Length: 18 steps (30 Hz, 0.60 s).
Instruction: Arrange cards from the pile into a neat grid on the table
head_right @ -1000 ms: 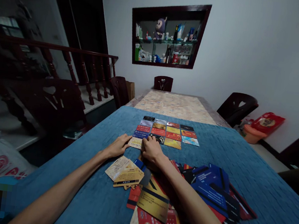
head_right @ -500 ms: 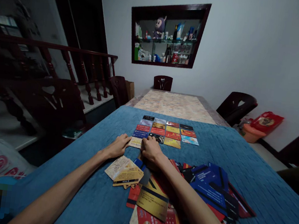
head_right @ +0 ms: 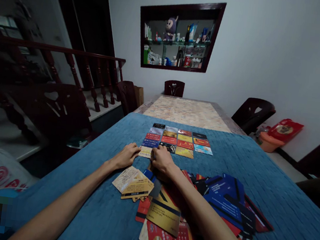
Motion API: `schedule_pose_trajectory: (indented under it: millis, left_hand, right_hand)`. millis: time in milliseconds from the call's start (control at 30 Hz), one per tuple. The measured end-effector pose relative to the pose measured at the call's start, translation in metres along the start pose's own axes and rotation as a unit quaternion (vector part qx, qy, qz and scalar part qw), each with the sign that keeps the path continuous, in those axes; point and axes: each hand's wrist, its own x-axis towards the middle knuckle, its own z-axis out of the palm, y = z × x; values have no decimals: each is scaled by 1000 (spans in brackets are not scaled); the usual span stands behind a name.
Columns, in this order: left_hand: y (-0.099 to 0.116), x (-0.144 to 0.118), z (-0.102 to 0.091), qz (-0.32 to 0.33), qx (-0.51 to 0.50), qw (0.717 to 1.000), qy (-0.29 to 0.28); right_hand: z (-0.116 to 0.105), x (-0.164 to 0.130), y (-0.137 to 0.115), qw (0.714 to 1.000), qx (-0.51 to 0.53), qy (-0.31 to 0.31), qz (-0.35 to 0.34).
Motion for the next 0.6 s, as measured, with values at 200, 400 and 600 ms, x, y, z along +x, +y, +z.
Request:
schedule_pose_trajectory:
  millis: [200, 400, 600]
  left_hand:
    - [-2, 0, 1, 14, -1, 1000, 9]
    - [-4, 0, 3, 22, 4, 1000, 22]
    - [-2, -1, 1, 18, 18, 999, 28]
  right_hand:
    - [-1, 0, -1, 1000, 11, -5, 1]
    - [0, 1, 0, 1000, 16, -6, 9]
    - [1, 0, 0, 1000, 19, -4, 14]
